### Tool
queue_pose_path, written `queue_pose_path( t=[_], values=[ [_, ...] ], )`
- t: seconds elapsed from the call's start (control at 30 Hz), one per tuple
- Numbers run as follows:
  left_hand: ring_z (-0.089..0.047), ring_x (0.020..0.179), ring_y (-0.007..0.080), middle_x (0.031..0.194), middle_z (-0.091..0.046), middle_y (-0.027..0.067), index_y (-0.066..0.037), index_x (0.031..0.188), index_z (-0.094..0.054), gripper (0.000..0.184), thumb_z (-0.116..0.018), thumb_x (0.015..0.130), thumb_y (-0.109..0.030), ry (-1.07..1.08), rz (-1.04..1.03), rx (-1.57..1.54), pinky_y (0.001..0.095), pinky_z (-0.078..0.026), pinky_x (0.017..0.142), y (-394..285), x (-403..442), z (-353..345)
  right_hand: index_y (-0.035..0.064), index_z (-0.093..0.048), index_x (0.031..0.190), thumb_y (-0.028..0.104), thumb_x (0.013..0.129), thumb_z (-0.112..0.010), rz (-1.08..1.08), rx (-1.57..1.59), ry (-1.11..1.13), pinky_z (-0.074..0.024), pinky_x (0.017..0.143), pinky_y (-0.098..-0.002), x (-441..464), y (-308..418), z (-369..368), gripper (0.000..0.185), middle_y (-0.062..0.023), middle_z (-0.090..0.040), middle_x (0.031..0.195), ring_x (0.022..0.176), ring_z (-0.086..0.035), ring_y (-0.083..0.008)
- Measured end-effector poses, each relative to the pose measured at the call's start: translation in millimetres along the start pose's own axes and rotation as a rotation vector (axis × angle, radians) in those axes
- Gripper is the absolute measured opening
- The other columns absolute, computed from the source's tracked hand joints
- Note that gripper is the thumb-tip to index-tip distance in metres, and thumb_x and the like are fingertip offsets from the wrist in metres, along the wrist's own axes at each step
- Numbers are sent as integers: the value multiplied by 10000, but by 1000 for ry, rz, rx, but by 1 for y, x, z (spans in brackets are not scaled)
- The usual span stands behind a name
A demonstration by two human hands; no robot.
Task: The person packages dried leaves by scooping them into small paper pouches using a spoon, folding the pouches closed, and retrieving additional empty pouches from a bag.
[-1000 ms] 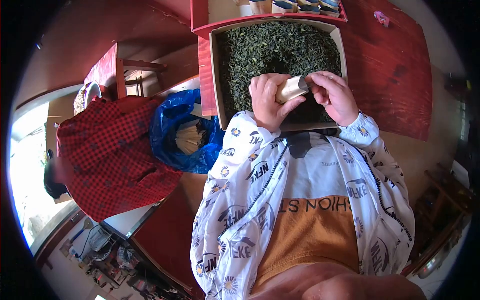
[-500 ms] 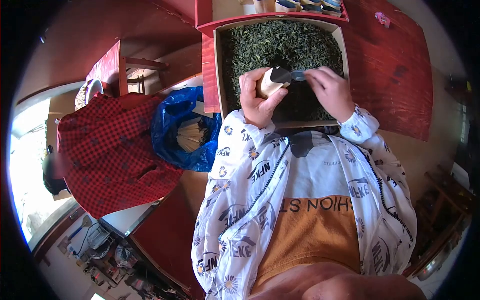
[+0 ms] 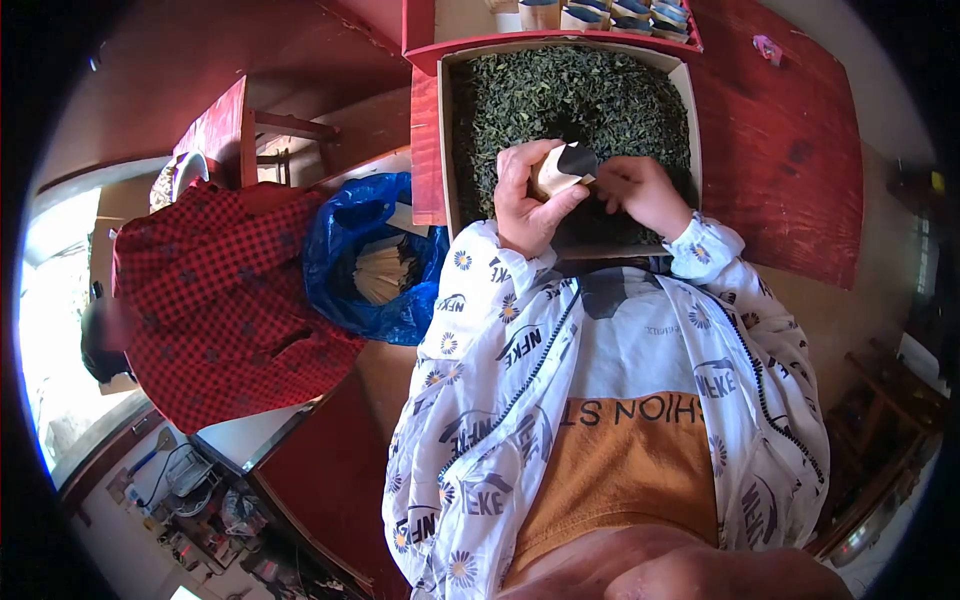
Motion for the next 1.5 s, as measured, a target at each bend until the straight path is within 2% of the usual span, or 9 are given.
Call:
queue_pose_path(
  t=[0.13, 0.5, 0.53, 0.63, 0.67, 1.0, 1.1, 1.27, 1.5],
  values=[
    [-590, 1025, 282, 1112, -684, 96, -54, 1214, -652, 594, -905, 732, -292, -1, -17, 18, 393, -456, 926, -1, 1, 0, 42, -744, 1074, 236, 1021, -579, -8, 98, -98, -418, 543, -210, -7, 16, 34, 260, 3, -670, 801, 631, -611, -73],
    [-602, 1010, 294, 1108, -685, 99, -58, 1200, -662, 573, -909, 723, -260, 17, -18, 132, 400, -467, 906, -4, 3, -3, 48, -735, 1122, 266, 1038, -599, 168, 96, -322, -397, 562, -168, -48, 89, 68, 271, 19, -663, 821, 649, -580, -26],
    [-602, 1010, 294, 1108, -685, 99, -58, 1200, -662, 573, -909, 723, -260, 19, -18, 133, 400, -467, 906, -3, 3, -3, 60, -737, 1135, 262, 1043, -593, 182, 43, -335, -406, 571, -169, -52, 94, 60, 264, 16, -677, 850, 677, -597, -32],
    [-606, 1018, 297, 1110, -685, 101, -57, 1198, -666, 571, -907, 727, -273, 26, -45, 126, 398, -473, 900, -4, 4, -5, 49, -729, 1116, 86, 969, -674, 747, -478, -394, -519, 626, -292, -61, 122, 29, 161, -71, -698, 871, 727, -674, -171],
    [-610, 1016, 300, 1111, -684, 103, -56, 1206, -664, 579, -904, 731, -283, 33, -61, 130, 397, -476, 897, -6, 5, -7, 49, -725, 1103, 30, 910, -725, 772, -571, -354, -553, 666, -353, -63, 122, 16, 194, -108, -687, 903, 755, -688, -250],
    [-633, 981, 276, 1094, -657, 121, -31, 1242, -644, 694, -943, 674, -295, 64, -83, 63, 370, -507, 860, -7, 6, -8, 41, -719, 1102, 6, 823, -771, 1106, -699, -289, -575, 674, -387, -79, 132, 7, 286, -94, -697, 932, 775, -696, -275],
    [-630, 969, 250, 1093, -640, 118, -24, 1256, -632, 745, -962, 640, -281, 44, -18, 52, 347, -511, 844, -5, 4, -3, -13, -715, 1103, -40, 896, -712, 983, -532, -431, -559, 679, -342, -82, 133, 32, 209, -136, -715, 932, 786, -696, -247],
    [-604, 976, 223, 1089, -616, 100, -6, 1290, -607, 867, -920, 650, -500, 41, 52, -66, 333, -488, 866, 6, 1, -1, -16, -714, 1107, -25, 940, -669, 666, -391, -477, -542, 712, -309, -56, 98, 49, 173, -132, -715, 974, 810, -691, -220],
    [-605, 968, 239, 1080, -616, 105, -14, 1276, -614, 865, -915, 644, -522, 40, 20, -32, 345, -490, 856, 6, 0, -2, 51, -698, 1109, 43, 915, -684, 562, -658, -291, -530, 703, -432, -27, 47, 9, 195, -168, -651, 919, 824, -666, -377]
  ],
)
Point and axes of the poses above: each hand's wrist, its own x-axis towards the middle knuckle, its own z-axis out of the back of the hand, y = z × x, the point moved 6 cm from there along x, towards the middle knuckle
